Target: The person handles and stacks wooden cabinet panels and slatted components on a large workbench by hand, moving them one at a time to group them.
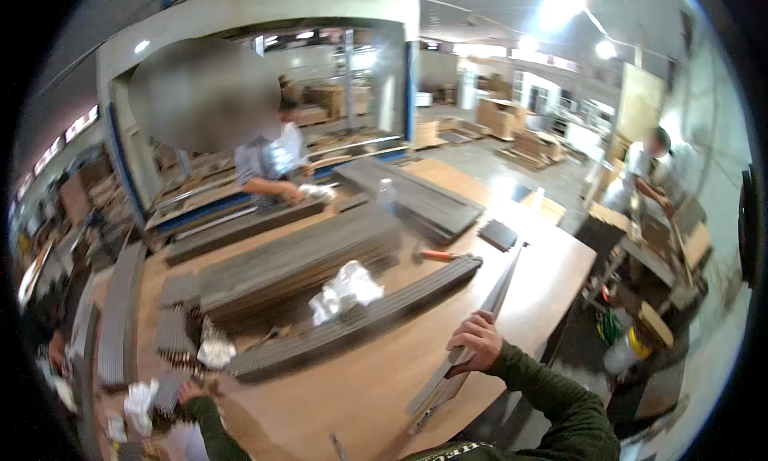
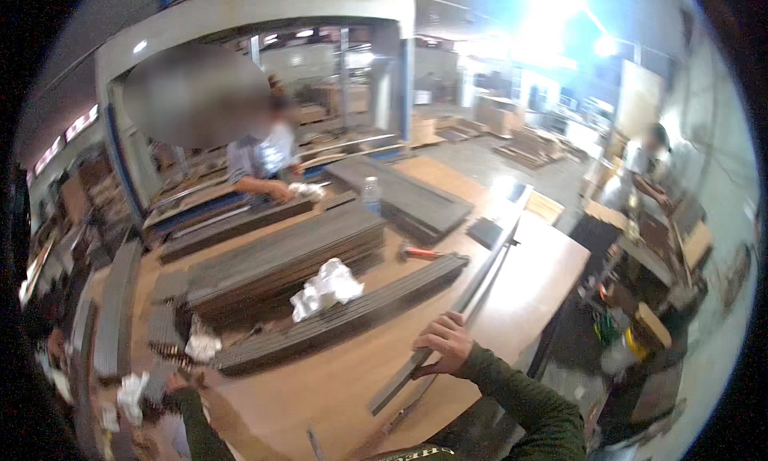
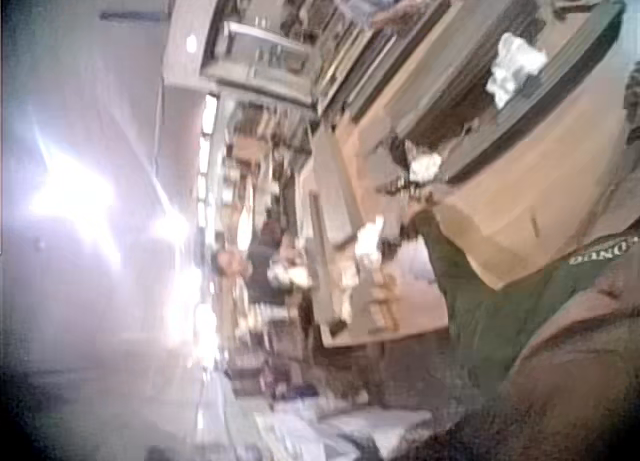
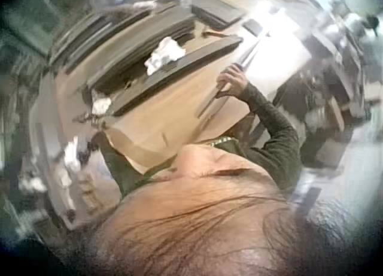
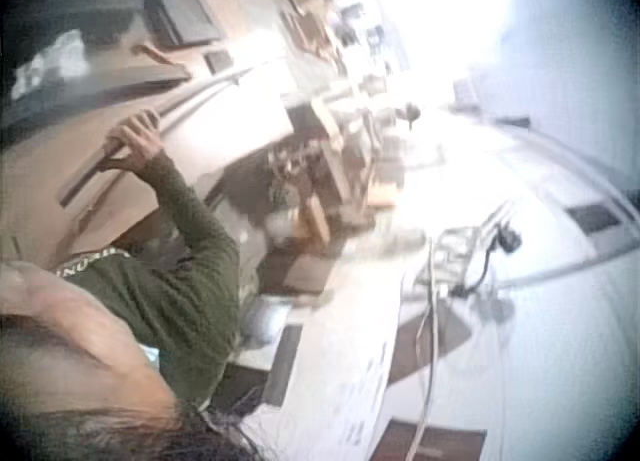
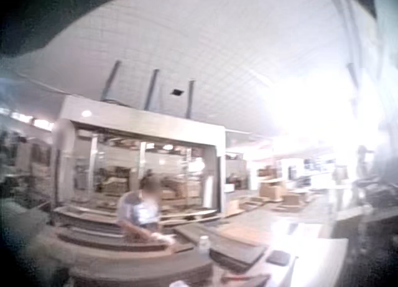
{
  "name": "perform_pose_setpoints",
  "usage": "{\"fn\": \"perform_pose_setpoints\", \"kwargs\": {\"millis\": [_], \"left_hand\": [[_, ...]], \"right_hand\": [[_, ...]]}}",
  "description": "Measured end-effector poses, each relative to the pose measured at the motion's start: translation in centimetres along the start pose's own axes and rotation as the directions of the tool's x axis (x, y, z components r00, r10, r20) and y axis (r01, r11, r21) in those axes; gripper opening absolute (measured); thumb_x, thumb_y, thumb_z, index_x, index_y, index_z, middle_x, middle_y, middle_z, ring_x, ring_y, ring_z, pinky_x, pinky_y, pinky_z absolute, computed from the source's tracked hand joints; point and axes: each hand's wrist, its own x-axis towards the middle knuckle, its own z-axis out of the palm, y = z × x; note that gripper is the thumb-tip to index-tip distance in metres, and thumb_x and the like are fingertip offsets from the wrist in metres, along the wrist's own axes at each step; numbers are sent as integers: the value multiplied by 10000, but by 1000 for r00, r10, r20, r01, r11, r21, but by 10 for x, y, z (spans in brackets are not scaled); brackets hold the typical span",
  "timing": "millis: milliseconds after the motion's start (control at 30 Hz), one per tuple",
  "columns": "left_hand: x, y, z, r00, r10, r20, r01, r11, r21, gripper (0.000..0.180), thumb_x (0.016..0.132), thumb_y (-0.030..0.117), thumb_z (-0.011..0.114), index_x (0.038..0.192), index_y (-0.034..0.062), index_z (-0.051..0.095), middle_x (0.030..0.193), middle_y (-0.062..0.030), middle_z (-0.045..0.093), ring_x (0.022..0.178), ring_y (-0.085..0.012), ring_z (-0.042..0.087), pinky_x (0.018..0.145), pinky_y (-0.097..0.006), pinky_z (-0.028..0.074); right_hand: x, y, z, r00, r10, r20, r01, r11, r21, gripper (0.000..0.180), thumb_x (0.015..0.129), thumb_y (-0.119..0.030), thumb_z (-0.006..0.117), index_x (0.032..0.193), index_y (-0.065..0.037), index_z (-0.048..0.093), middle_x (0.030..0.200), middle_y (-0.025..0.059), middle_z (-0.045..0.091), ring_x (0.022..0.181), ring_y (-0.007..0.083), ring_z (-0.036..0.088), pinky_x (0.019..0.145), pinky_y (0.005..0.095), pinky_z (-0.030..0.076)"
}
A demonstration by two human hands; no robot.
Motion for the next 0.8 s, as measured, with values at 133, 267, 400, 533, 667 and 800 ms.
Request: {"fn": "perform_pose_setpoints", "kwargs": {"millis": [133, 267, 400, 533, 667, 800], "left_hand": [[10, 32, -50, 992, -117, -44, 121, 989, 88, 510, 781, 504, 565, 1087, 96, 545, 1008, -121, 542, 942, -277, 528, 842, -400, 414], [2, -30, -42, 974, -220, 59, 218, 975, 42, 459, 807, 429, 533, 1114, 88, 552, 1031, -141, 555, 957, -277, 542, 838, -415, 425], [-5, 10, -90, 983, 29, 181, -31, 999, 7, 463, 765, 390, 552, 1112, 85, 571, 1021, -140, 593, 926, -286, 575, 765, -436, 455], [22, 112, -84, 863, 353, 361, -350, 934, -75, 472, 722, 351, 571, 1111, 83, 590, 1011, -140, 632, 895, -295, 608, 691, -458, 485], [-19, 2, -57, 912, -95, 399, 92, 995, 27, 573, 678, 398, 643, 1156, 93, 562, 1189, -145, 549, 1010, -316, 565, 819, -508, 439], [-23, 63, -158, 870, -159, 466, 240, 963, -119, 651, 694, 491, 604, 1224, 126, 501, 1293, -98, 468, 1148, -307, 469, 929, -538, 334]], "right_hand": [[-23, 8, -23, 999, 46, -13, -47, 997, -69, 504, 544, -485, 788, 900, -189, 589, 819, -18, 534, 865, 192, 498, 831, 379, 333], [14, -3, -1, 998, -49, -32, 49, 999, 21, 505, 531, -471, 798, 884, -178, 587, 814, -8, 532, 844, 205, 501, 816, 384, 340], [-6, 2, 10, 994, -9, -112, 7, 1000, -26, 464, 492, -468, 794, 772, -172, 572, 736, 5, 534, 783, 234, 510, 794, 431, 341], [-33, 7, -11, 988, -19, -153, -23, 963, -269, 596, 521, -635, 711, 715, -117, 490, 673, 44, 459, 665, 251, 468, 728, 411, 336], [2, -30, -1, 998, -7, -58, 8, 1000, 23, 503, 480, -377, 806, 829, -117, 554, 773, 29, 563, 780, 247, 514, 745, 408, 361], [-3, -29, -16, 995, 28, -93, -33, 998, -58, 493, 441, -347, 818, 790, -115, 557, 757, 29, 557, 750, 244, 513, 738, 400, 361]]}}
